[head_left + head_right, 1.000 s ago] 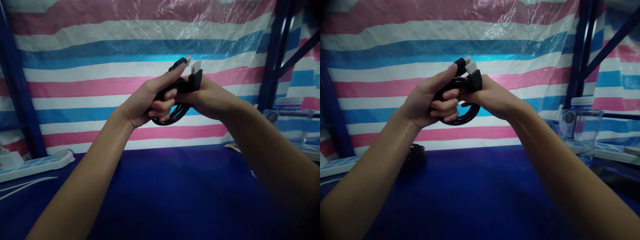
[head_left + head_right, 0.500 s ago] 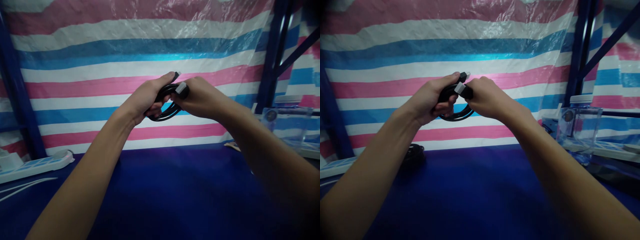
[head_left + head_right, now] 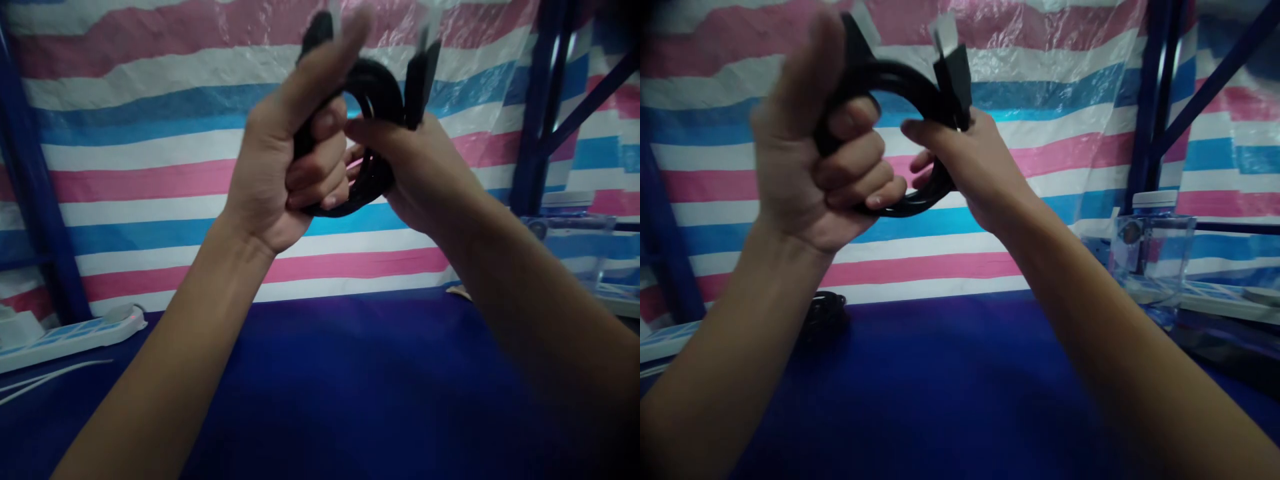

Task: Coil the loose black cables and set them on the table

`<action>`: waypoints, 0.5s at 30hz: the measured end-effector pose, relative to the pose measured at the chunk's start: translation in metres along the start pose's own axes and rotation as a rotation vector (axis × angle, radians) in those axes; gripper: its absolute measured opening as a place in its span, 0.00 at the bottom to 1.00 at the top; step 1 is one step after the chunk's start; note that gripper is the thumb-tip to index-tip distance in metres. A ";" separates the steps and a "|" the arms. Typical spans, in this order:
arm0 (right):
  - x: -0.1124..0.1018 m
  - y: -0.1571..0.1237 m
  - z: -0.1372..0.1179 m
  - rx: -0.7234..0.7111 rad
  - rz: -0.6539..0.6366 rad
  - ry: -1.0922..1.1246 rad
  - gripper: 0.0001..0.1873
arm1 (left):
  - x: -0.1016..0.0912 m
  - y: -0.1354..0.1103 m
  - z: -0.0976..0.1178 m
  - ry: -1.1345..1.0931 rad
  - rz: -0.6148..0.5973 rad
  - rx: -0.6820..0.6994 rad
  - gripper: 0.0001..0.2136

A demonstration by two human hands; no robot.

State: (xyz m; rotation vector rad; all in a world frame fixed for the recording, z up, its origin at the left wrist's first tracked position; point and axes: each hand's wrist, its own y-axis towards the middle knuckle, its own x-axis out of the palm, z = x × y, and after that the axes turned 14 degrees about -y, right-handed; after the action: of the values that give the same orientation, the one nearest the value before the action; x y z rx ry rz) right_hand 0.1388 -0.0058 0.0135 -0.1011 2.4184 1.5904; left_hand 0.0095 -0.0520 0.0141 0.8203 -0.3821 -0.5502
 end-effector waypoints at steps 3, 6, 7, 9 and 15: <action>0.003 -0.003 -0.017 0.003 -0.105 0.366 0.05 | 0.009 -0.003 0.006 -0.062 0.072 0.196 0.28; 0.007 -0.007 -0.031 -0.078 -0.103 0.496 0.07 | 0.008 -0.003 0.010 -0.115 0.136 0.302 0.23; 0.009 -0.008 -0.033 -0.108 -0.082 0.488 0.07 | 0.007 -0.002 0.010 -0.135 0.163 0.301 0.23; 0.010 -0.008 -0.034 -0.150 -0.021 0.416 0.09 | 0.004 0.001 0.009 -0.170 0.201 0.269 0.23; 0.009 -0.004 -0.027 -0.079 0.126 0.162 0.11 | -0.008 0.013 -0.006 0.016 0.167 0.357 0.23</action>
State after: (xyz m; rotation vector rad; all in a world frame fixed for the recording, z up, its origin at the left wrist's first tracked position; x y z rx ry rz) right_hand 0.1265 -0.0314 0.0177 -0.0968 2.5282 1.7976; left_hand 0.0103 -0.0366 0.0197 1.1234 -0.5379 -0.3227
